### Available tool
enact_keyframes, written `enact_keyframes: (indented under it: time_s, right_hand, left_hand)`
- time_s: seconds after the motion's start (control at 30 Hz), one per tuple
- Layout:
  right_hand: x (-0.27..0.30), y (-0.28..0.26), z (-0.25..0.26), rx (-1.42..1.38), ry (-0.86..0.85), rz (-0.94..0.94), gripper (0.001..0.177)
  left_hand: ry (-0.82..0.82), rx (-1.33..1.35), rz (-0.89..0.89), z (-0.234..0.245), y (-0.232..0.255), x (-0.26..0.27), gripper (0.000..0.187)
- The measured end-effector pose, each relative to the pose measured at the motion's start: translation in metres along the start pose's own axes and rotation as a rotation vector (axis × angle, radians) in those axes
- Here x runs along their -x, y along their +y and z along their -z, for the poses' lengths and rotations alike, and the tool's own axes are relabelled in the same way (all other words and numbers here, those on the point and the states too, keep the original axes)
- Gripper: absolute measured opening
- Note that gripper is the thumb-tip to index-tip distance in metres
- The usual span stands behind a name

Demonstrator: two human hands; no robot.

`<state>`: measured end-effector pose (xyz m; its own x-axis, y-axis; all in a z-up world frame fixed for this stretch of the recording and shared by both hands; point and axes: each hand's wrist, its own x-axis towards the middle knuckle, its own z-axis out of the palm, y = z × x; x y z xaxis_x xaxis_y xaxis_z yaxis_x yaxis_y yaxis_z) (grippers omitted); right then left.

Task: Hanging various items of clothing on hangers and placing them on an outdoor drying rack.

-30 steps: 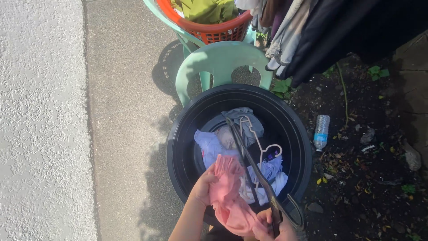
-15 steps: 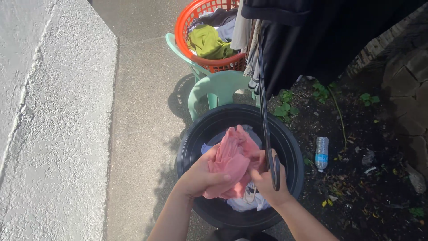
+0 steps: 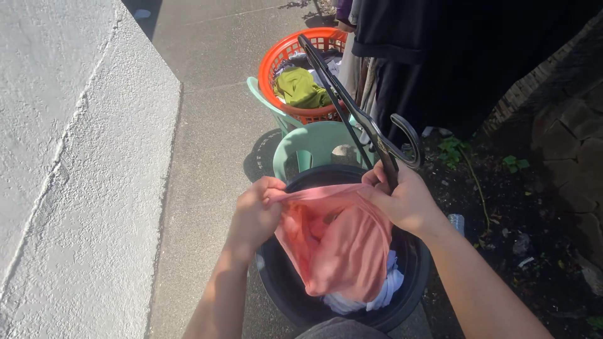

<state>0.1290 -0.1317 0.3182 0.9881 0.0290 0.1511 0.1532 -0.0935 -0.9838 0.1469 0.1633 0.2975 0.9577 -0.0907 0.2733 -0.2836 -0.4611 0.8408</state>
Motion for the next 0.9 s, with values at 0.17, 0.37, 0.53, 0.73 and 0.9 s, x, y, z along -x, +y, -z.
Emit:
enact_keyframes:
  time_s: [0.17,0.37,0.53,0.73,0.9]
  right_hand:
    - [-0.018,0.005,0.011,0.140,0.062,0.072,0.037]
    - [-0.002,-0.035,-0.038,0.285,-0.114,0.060,0.064]
    - [-0.031,0.033,-0.032,-0.087,0.104,0.180,0.025]
    - [-0.034,-0.080,-0.024,-0.513,-0.081,0.316,0.032]
    - [-0.034,-0.124,-0.017,-0.423,0.031,0.380,0.030]
  left_hand:
    - [-0.164,0.218,0.400,0.022,0.052,-0.026,0.031]
    - [-0.326,0.955,0.319,-0.004,0.099,-0.021,0.023]
    - [-0.374,0.861,0.026,0.000,0.089,-0.012,0.062]
    - [-0.365,-0.223,0.311,-0.096,-0.128,0.031,0.111]
    - [-0.281,-0.176,0.297,-0.158,-0.227,0.065,0.077]
